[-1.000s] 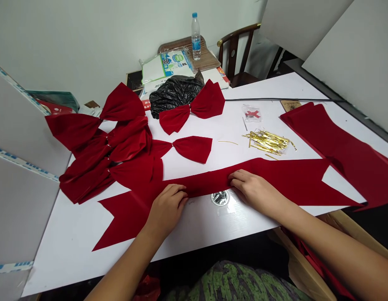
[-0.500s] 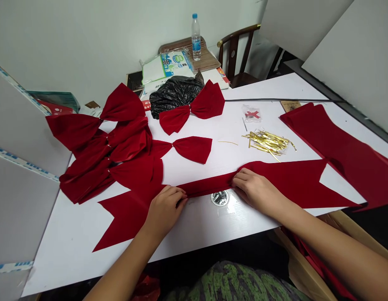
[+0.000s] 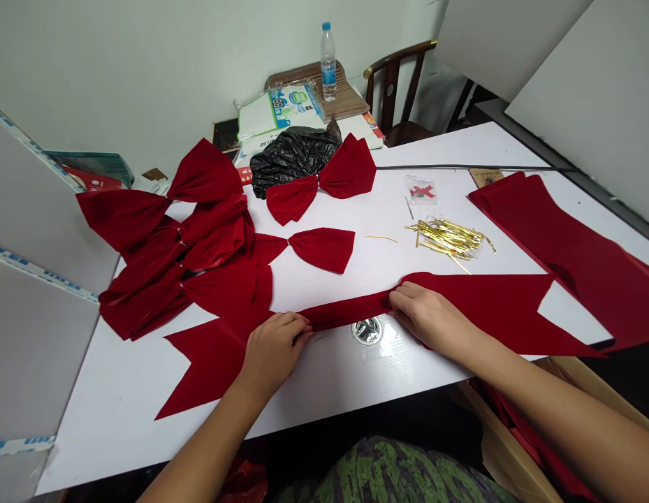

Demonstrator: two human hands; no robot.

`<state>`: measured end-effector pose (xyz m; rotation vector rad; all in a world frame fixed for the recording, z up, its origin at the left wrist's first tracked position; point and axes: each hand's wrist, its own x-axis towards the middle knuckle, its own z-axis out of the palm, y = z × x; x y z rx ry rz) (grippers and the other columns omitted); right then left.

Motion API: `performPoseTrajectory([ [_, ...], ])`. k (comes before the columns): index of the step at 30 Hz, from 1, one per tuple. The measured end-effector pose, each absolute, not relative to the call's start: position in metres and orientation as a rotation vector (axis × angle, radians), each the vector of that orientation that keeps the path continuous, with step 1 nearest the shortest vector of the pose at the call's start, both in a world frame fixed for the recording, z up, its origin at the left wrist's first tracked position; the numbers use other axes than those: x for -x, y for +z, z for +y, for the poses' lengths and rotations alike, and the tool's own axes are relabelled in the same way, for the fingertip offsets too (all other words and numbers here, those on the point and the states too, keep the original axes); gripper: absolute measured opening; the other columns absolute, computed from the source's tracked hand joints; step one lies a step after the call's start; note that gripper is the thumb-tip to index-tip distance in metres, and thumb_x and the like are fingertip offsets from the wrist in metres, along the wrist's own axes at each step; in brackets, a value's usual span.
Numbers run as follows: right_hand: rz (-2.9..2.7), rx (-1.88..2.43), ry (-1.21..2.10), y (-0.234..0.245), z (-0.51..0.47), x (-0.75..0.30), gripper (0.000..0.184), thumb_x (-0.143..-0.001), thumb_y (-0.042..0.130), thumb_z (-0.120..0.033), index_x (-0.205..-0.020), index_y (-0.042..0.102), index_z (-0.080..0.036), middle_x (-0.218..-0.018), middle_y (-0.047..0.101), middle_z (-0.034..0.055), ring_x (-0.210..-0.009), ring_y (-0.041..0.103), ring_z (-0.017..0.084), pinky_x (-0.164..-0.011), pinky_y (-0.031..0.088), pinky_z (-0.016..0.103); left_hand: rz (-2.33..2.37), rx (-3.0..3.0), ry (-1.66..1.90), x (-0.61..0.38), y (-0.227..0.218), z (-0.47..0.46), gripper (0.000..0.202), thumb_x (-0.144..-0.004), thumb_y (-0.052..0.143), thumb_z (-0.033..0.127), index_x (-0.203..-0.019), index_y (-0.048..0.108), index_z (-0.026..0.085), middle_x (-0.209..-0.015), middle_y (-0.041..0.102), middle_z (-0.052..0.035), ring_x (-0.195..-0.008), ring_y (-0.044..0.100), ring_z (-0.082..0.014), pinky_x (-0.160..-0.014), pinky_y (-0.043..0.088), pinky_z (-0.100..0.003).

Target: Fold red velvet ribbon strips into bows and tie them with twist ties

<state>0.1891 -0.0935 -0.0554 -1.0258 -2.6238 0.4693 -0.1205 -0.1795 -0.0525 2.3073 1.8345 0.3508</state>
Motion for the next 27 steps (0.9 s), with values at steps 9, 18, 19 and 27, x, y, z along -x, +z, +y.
performPoseTrajectory([
  [9,-2.719,1.028,0.435,-0.060,-0.093,-0.190,0.021,-0.103,0.047,-0.016,-0.094,0.067,-0.014,-0.091,0.062,0.0078,-0.083,0.053,0.020,-0.070,0.042,0.032,1.876,-2.235,0.058,0.110,-0.037,-0.172,0.009,-0.096,0.060,0.022,-0.101,0.068,0.022,-0.096,0.072,0.0008,-0.088,0.067,-0.0187,-0.066,0.044,-0.029],
  [18,-2.680,0.972,0.475,-0.056,-0.090,-0.188,0.027,-0.101,0.047,-0.012,-0.084,0.068,-0.011,-0.091,0.063,0.0101,-0.083,0.055,0.020,-0.071,0.049,0.034,1.802,-2.135,0.039,0.112,-0.034,-0.164,0.014,-0.096,0.058,0.023,-0.096,0.072,0.023,-0.094,0.070,-0.0009,-0.086,0.066,-0.0202,-0.068,0.048,-0.032],
  [19,-2.676,0.941,0.462,-0.056,-0.090,-0.188,0.028,-0.101,0.046,-0.011,-0.086,0.069,-0.011,-0.094,0.064,0.0110,-0.088,0.056,0.021,-0.075,0.052,0.035,1.787,-2.141,0.071,0.112,-0.035,-0.165,0.014,-0.096,0.058,0.022,-0.094,0.071,0.022,-0.093,0.069,-0.0015,-0.085,0.066,-0.0198,-0.069,0.050,-0.032],
  [27,-2.640,0.896,0.308,-0.061,-0.094,-0.189,0.022,-0.098,0.051,-0.008,-0.094,0.072,-0.010,-0.115,0.068,0.0127,-0.104,0.062,0.024,-0.087,0.060,0.039,1.642,-2.229,0.420,0.115,-0.047,-0.173,0.017,-0.096,0.055,0.014,-0.092,0.071,0.016,-0.114,0.067,-0.0067,-0.106,0.064,-0.0195,-0.092,0.058,-0.034],
])
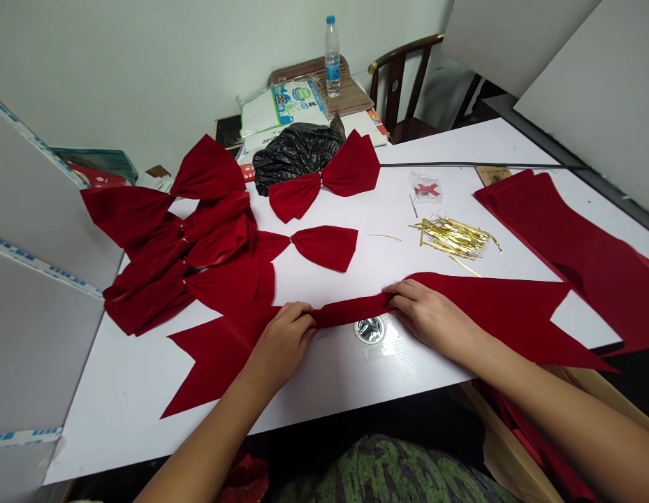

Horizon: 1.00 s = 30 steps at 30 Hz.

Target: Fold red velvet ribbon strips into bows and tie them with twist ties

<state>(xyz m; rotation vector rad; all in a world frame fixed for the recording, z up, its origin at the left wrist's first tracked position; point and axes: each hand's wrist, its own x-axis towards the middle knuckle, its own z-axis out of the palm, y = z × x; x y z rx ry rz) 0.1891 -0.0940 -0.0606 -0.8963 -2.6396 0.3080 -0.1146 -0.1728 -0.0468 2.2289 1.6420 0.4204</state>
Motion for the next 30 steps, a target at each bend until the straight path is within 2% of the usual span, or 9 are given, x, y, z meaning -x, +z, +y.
performPoseTrajectory([
  [4,-2.690,0.982,0.274,-0.062,-0.097,-0.190,0.019,-0.096,0.054,-0.008,-0.096,0.073,-0.010,-0.116,0.068,0.0129,-0.104,0.061,0.027,-0.084,0.061,0.041,1.687,-2.248,0.425,0.114,-0.049,-0.177,0.015,-0.097,0.056,0.015,-0.095,0.072,0.016,-0.117,0.069,-0.0065,-0.109,0.066,-0.0200,-0.094,0.059,-0.036],
  [11,-2.688,1.044,0.222,-0.064,-0.102,-0.192,0.024,-0.099,0.048,-0.008,-0.099,0.072,-0.010,-0.117,0.067,0.0132,-0.104,0.060,0.025,-0.088,0.058,0.040,1.797,-2.336,0.412,0.110,-0.050,-0.182,0.016,-0.097,0.057,0.018,-0.095,0.072,0.017,-0.114,0.072,-0.0071,-0.103,0.069,-0.0219,-0.089,0.060,-0.038],
  [19,-2.658,1.048,0.220,-0.066,-0.102,-0.192,0.027,-0.103,0.047,-0.016,-0.089,0.070,-0.012,-0.094,0.068,0.0089,-0.088,0.057,0.022,-0.077,0.049,0.037,1.837,-2.388,0.451,0.109,-0.055,-0.184,0.014,-0.096,0.060,0.016,-0.096,0.073,0.015,-0.104,0.075,-0.0048,-0.093,0.069,-0.0220,-0.081,0.055,-0.039],
  [23,-2.632,1.025,0.268,-0.067,-0.099,-0.194,0.027,-0.102,0.050,-0.019,-0.082,0.067,-0.013,-0.083,0.064,0.0066,-0.079,0.054,0.021,-0.075,0.044,0.037,1.799,-2.357,0.552,0.113,-0.057,-0.184,0.010,-0.095,0.063,0.019,-0.094,0.074,0.017,-0.097,0.076,-0.0024,-0.088,0.069,-0.0200,-0.084,0.051,-0.039],
  [27,-2.584,0.951,0.317,-0.069,-0.096,-0.199,0.025,-0.101,0.053,-0.020,-0.080,0.064,-0.013,-0.081,0.064,0.0063,-0.078,0.055,0.018,-0.076,0.044,0.034,1.748,-2.262,0.706,0.117,-0.059,-0.185,0.004,-0.091,0.070,0.019,-0.088,0.074,0.019,-0.093,0.077,0.0015,-0.088,0.071,-0.0157,-0.086,0.050,-0.034],
  [30,-2.560,0.908,0.270,-0.071,-0.095,-0.202,0.023,-0.102,0.054,-0.020,-0.083,0.065,-0.013,-0.082,0.066,0.0065,-0.079,0.058,0.018,-0.075,0.044,0.033,1.758,-2.246,0.752,0.118,-0.059,-0.186,0.010,-0.090,0.072,0.019,-0.081,0.069,0.018,-0.090,0.077,0.0027,-0.084,0.071,-0.0144,-0.088,0.048,-0.035],
])
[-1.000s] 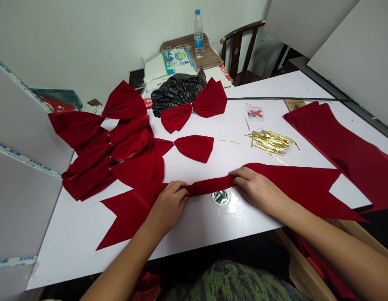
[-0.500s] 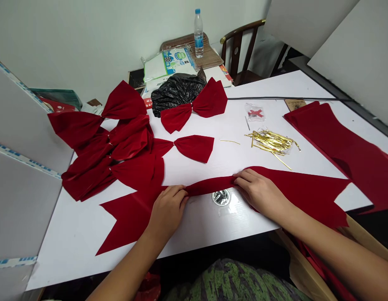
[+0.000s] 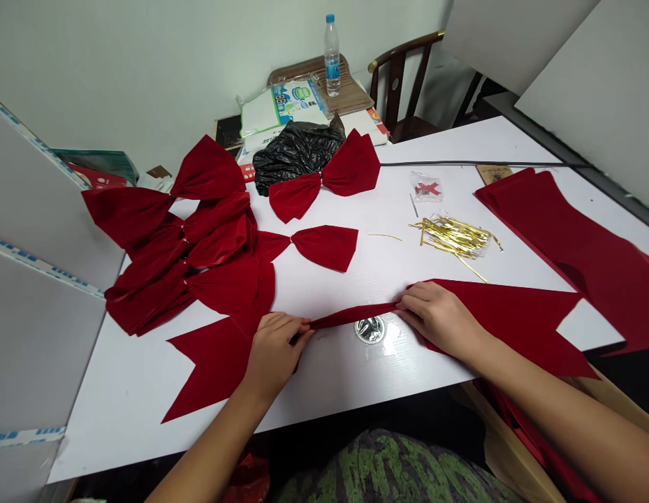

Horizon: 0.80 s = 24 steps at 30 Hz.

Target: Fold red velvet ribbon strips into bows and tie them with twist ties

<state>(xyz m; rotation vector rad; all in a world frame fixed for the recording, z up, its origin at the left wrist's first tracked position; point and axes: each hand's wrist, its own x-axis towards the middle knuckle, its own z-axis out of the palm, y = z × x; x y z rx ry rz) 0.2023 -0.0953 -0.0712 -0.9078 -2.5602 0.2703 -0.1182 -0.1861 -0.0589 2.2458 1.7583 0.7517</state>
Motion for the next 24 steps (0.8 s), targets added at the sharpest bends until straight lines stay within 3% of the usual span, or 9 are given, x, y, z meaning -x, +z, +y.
performPoseTrajectory([
  [5,-2.516,0.916,0.174,-0.073,-0.094,-0.203,0.028,-0.102,0.053,-0.023,-0.076,0.060,-0.014,-0.073,0.062,0.0052,-0.069,0.054,0.016,-0.067,0.041,0.031,1.791,-2.240,0.715,0.118,-0.060,-0.188,0.014,-0.091,0.070,0.019,-0.079,0.064,0.017,-0.087,0.075,0.0025,-0.082,0.069,-0.0152,-0.086,0.045,-0.035],
  [9,-2.514,0.903,0.226,-0.072,-0.092,-0.200,0.018,-0.102,0.054,-0.023,-0.103,0.067,-0.011,-0.082,0.065,0.0059,-0.074,0.057,0.017,-0.070,0.045,0.030,1.812,-2.274,0.609,0.119,-0.058,-0.184,0.014,-0.092,0.069,0.020,-0.081,0.061,0.016,-0.081,0.071,0.0016,-0.078,0.065,-0.0162,-0.084,0.045,-0.035],
  [11,-2.560,0.876,0.237,-0.071,-0.091,-0.198,0.019,-0.102,0.054,-0.021,-0.110,0.070,-0.013,-0.087,0.066,0.0056,-0.078,0.059,0.018,-0.072,0.047,0.032,1.787,-2.327,0.515,0.118,-0.054,-0.180,0.003,-0.093,0.065,0.018,-0.095,0.064,0.016,-0.086,0.071,-0.0001,-0.080,0.065,-0.0176,-0.086,0.046,-0.036],
  [14,-2.588,0.874,0.230,-0.073,-0.090,-0.196,0.020,-0.101,0.054,-0.020,-0.102,0.073,-0.015,-0.085,0.066,0.0046,-0.076,0.059,0.018,-0.071,0.047,0.033,1.785,-2.392,0.330,0.109,-0.046,-0.176,0.041,-0.093,0.057,0.009,-0.133,0.059,0.018,-0.095,0.070,-0.0029,-0.088,0.064,-0.0209,-0.090,0.047,-0.041],
  [16,-2.571,0.886,0.245,-0.075,-0.090,-0.194,0.021,-0.101,0.054,-0.021,-0.102,0.074,-0.014,-0.087,0.067,0.0053,-0.078,0.061,0.019,-0.072,0.048,0.033,1.905,-2.398,0.201,0.098,-0.042,-0.175,0.053,-0.090,0.057,0.010,-0.142,0.055,0.020,-0.099,0.068,-0.0057,-0.092,0.063,-0.0253,-0.091,0.047,-0.047],
  [21,-2.569,0.912,0.228,-0.076,-0.089,-0.193,0.021,-0.101,0.054,-0.020,-0.101,0.074,-0.013,-0.088,0.067,0.0061,-0.080,0.061,0.020,-0.072,0.049,0.034,1.801,-2.435,0.271,0.062,-0.045,-0.170,0.053,-0.087,0.068,0.024,-0.139,0.056,0.017,-0.127,0.064,-0.0129,-0.117,0.057,-0.0322,-0.103,0.044,-0.054],
  [24,-2.566,0.913,0.221,-0.076,-0.089,-0.193,0.022,-0.101,0.053,-0.021,-0.101,0.074,-0.013,-0.087,0.066,0.0064,-0.079,0.060,0.020,-0.072,0.048,0.034,1.667,-2.396,0.404,0.048,-0.053,-0.161,0.038,-0.092,0.067,0.033,-0.127,0.060,0.017,-0.123,0.066,-0.0105,-0.113,0.058,-0.0282,-0.101,0.047,-0.050],
])
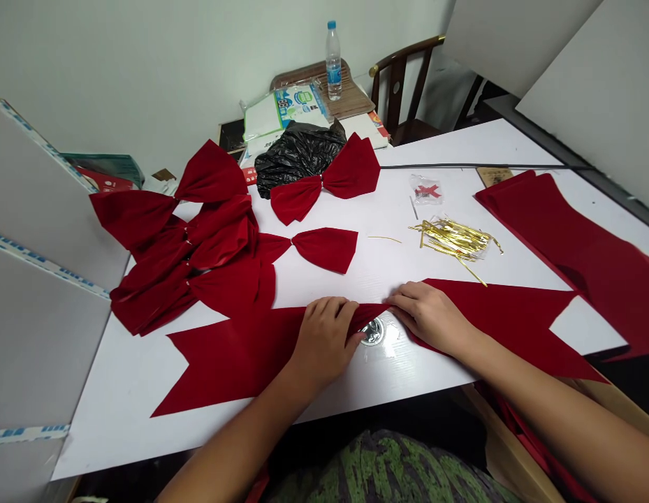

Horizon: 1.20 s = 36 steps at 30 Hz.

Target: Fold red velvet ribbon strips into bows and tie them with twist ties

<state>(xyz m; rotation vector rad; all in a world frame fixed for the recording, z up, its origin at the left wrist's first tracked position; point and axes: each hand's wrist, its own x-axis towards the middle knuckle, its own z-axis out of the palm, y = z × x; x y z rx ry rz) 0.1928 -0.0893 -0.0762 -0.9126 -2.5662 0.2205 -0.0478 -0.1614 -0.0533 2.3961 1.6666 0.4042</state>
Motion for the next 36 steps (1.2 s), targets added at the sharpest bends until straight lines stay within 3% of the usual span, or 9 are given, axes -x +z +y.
performPoseTrajectory([
  [7,-2.563,0.911,0.271,-0.078,-0.088,-0.192,0.024,-0.103,0.052,-0.023,-0.102,0.074,-0.014,-0.089,0.066,0.0066,-0.081,0.060,0.020,-0.073,0.046,0.034,1.560,-2.462,0.611,0.049,-0.065,-0.150,0.011,-0.097,0.059,0.021,-0.105,0.064,0.016,-0.111,0.071,-0.0066,-0.099,0.063,-0.0237,-0.087,0.052,-0.040],
  [12,-2.652,0.911,0.280,-0.073,-0.085,-0.192,0.021,-0.102,0.052,-0.021,-0.101,0.072,-0.016,-0.089,0.065,0.0051,-0.078,0.058,0.019,-0.073,0.044,0.034,1.561,-2.450,0.684,0.051,-0.068,-0.149,0.011,-0.100,0.053,0.020,-0.098,0.064,0.016,-0.097,0.073,-0.0039,-0.086,0.064,-0.0208,-0.079,0.051,-0.037],
  [15,-2.732,0.905,0.250,-0.064,-0.083,-0.191,0.024,-0.100,0.053,-0.017,-0.118,0.069,-0.020,-0.102,0.067,0.0048,-0.085,0.060,0.020,-0.075,0.044,0.035,1.532,-2.470,0.658,0.051,-0.070,-0.148,0.014,-0.100,0.052,0.015,-0.095,0.065,0.016,-0.091,0.071,-0.0036,-0.083,0.062,-0.0203,-0.077,0.049,-0.036],
  [17,-2.789,0.903,0.225,-0.056,-0.083,-0.188,0.031,-0.097,0.059,-0.018,-0.128,0.065,-0.022,-0.113,0.067,0.0054,-0.094,0.060,0.023,-0.080,0.044,0.038,1.529,-2.472,0.631,0.051,-0.072,-0.148,0.016,-0.099,0.051,0.014,-0.091,0.064,0.016,-0.087,0.070,-0.0038,-0.081,0.061,-0.0202,-0.076,0.048,-0.035],
  [22,-2.778,0.877,0.287,-0.042,-0.091,-0.170,0.053,-0.080,0.083,-0.031,-0.128,0.063,-0.018,-0.130,0.063,0.0084,-0.115,0.054,0.031,-0.102,0.041,0.049,1.557,-2.462,0.632,0.050,-0.072,-0.148,0.020,-0.100,0.048,0.015,-0.085,0.061,0.017,-0.081,0.067,-0.0031,-0.076,0.057,-0.0193,-0.073,0.044,-0.034],
  [24,-2.703,0.869,0.363,-0.044,-0.096,-0.158,0.044,-0.083,0.080,-0.032,-0.121,0.063,-0.015,-0.124,0.065,0.0088,-0.112,0.055,0.028,-0.104,0.041,0.047,1.549,-2.472,0.654,0.049,-0.071,-0.148,0.021,-0.100,0.047,0.016,-0.084,0.060,0.017,-0.080,0.066,-0.0027,-0.075,0.056,-0.0191,-0.071,0.043,-0.034],
  [27,-2.589,0.921,0.431,-0.056,-0.101,-0.142,0.010,-0.097,0.062,-0.024,-0.095,0.063,-0.014,-0.097,0.066,0.0075,-0.092,0.055,0.022,-0.085,0.046,0.038,1.543,-2.482,0.679,0.048,-0.071,-0.148,0.023,-0.101,0.046,0.017,-0.082,0.058,0.018,-0.077,0.065,-0.0025,-0.073,0.055,-0.0186,-0.069,0.042,-0.034],
  [31,-2.507,0.862,0.524,-0.075,-0.101,-0.139,0.024,-0.104,0.049,-0.022,-0.084,0.060,-0.014,-0.083,0.061,0.0070,-0.081,0.048,0.019,-0.071,0.041,0.032,1.554,-2.465,0.688,0.050,-0.072,-0.149,0.022,-0.102,0.047,0.021,-0.085,0.060,0.017,-0.080,0.067,-0.0028,-0.076,0.058,-0.0188,-0.071,0.044,-0.034],
  [36,-2.434,0.779,0.545,-0.087,-0.096,-0.149,0.021,-0.102,0.051,-0.017,-0.089,0.066,-0.015,-0.086,0.065,0.0071,-0.082,0.051,0.017,-0.072,0.044,0.029,1.536,-2.418,0.746,0.052,-0.072,-0.150,0.016,-0.101,0.052,0.022,-0.089,0.063,0.017,-0.089,0.072,-0.0034,-0.082,0.064,-0.0184,-0.076,0.050,-0.034],
])
